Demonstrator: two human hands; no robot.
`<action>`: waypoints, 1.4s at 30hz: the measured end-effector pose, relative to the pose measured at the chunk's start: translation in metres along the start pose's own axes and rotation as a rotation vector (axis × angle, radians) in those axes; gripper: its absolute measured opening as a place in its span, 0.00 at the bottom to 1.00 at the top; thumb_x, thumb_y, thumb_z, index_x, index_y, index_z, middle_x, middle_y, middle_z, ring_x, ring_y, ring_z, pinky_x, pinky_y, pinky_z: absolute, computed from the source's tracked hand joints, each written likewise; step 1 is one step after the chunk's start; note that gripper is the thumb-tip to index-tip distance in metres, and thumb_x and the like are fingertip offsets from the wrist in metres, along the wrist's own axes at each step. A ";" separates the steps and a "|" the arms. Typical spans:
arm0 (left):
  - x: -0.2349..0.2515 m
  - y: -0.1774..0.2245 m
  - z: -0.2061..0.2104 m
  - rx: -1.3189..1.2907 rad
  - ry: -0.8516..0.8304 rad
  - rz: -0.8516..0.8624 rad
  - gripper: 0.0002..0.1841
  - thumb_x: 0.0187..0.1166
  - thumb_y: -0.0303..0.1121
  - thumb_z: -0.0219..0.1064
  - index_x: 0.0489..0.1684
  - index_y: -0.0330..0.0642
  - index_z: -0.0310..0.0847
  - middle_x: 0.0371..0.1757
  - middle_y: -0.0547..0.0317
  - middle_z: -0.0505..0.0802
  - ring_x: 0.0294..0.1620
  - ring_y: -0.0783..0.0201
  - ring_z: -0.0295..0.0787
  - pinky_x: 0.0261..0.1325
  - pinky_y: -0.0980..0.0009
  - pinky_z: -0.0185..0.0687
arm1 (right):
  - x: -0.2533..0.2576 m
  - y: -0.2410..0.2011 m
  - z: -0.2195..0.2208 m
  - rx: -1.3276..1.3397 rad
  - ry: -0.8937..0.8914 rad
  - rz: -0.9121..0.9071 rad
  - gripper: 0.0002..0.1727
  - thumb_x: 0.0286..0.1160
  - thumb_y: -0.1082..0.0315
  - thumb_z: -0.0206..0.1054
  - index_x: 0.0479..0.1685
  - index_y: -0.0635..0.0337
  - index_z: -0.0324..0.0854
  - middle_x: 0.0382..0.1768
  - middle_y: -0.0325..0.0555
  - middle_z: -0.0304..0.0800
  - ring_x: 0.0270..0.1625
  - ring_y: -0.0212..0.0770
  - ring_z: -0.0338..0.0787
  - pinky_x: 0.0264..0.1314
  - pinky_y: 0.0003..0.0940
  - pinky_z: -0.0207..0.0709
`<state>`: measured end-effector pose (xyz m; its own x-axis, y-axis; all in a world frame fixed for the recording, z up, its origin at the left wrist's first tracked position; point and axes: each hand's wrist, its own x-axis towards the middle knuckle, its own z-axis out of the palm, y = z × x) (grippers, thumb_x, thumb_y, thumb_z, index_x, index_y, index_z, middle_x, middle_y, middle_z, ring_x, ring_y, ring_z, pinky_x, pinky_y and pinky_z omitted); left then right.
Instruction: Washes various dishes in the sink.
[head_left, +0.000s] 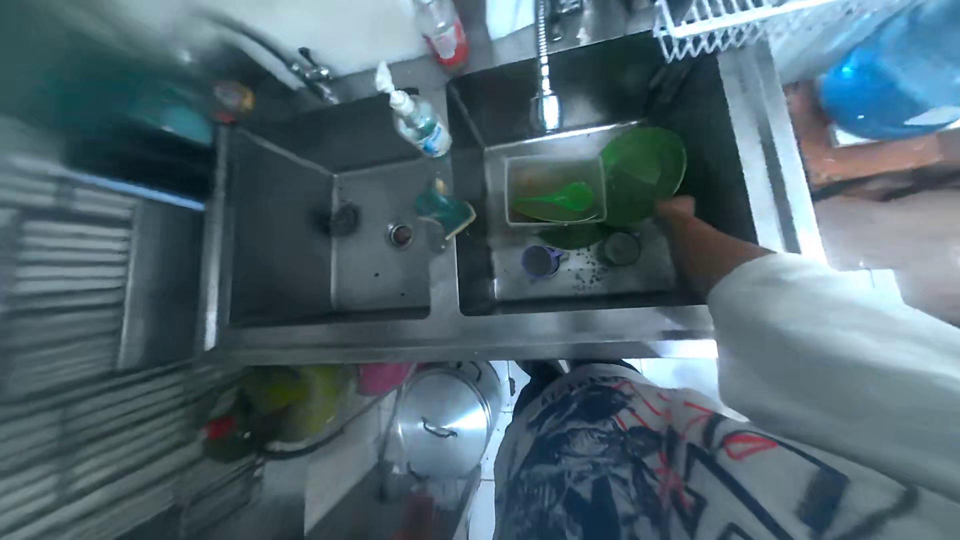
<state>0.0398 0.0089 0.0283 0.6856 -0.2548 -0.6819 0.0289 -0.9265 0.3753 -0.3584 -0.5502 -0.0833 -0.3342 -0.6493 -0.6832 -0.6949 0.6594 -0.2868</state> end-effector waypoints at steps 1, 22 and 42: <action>0.004 0.011 -0.002 0.002 0.049 0.067 0.21 0.90 0.31 0.58 0.76 0.27 0.73 0.62 0.31 0.88 0.55 0.46 0.91 0.59 0.49 0.87 | -0.001 -0.004 -0.003 0.180 0.079 0.054 0.28 0.86 0.59 0.61 0.73 0.77 0.74 0.77 0.73 0.74 0.82 0.66 0.74 0.81 0.62 0.69; 0.059 0.303 -0.011 0.031 -0.935 1.048 0.17 0.85 0.30 0.59 0.66 0.29 0.81 0.52 0.51 0.92 0.46 0.69 0.91 0.53 0.70 0.88 | -0.296 -0.003 -0.052 1.014 0.363 -0.082 0.04 0.86 0.70 0.59 0.42 0.59 0.76 0.20 0.33 0.78 0.16 0.26 0.76 0.23 0.21 0.77; 0.198 0.375 -0.129 -0.801 -0.267 0.328 0.10 0.88 0.24 0.56 0.56 0.24 0.74 0.43 0.46 0.83 0.34 0.62 0.84 0.39 0.67 0.86 | -0.359 -0.309 0.204 0.049 -0.676 -0.562 0.19 0.83 0.63 0.70 0.62 0.70 0.80 0.41 0.51 0.90 0.37 0.37 0.89 0.46 0.34 0.86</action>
<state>0.2806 -0.3535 0.1152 0.5597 -0.6202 -0.5495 0.4280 -0.3515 0.8326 0.1062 -0.4440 0.1138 0.5084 -0.5297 -0.6789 -0.6099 0.3352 -0.7182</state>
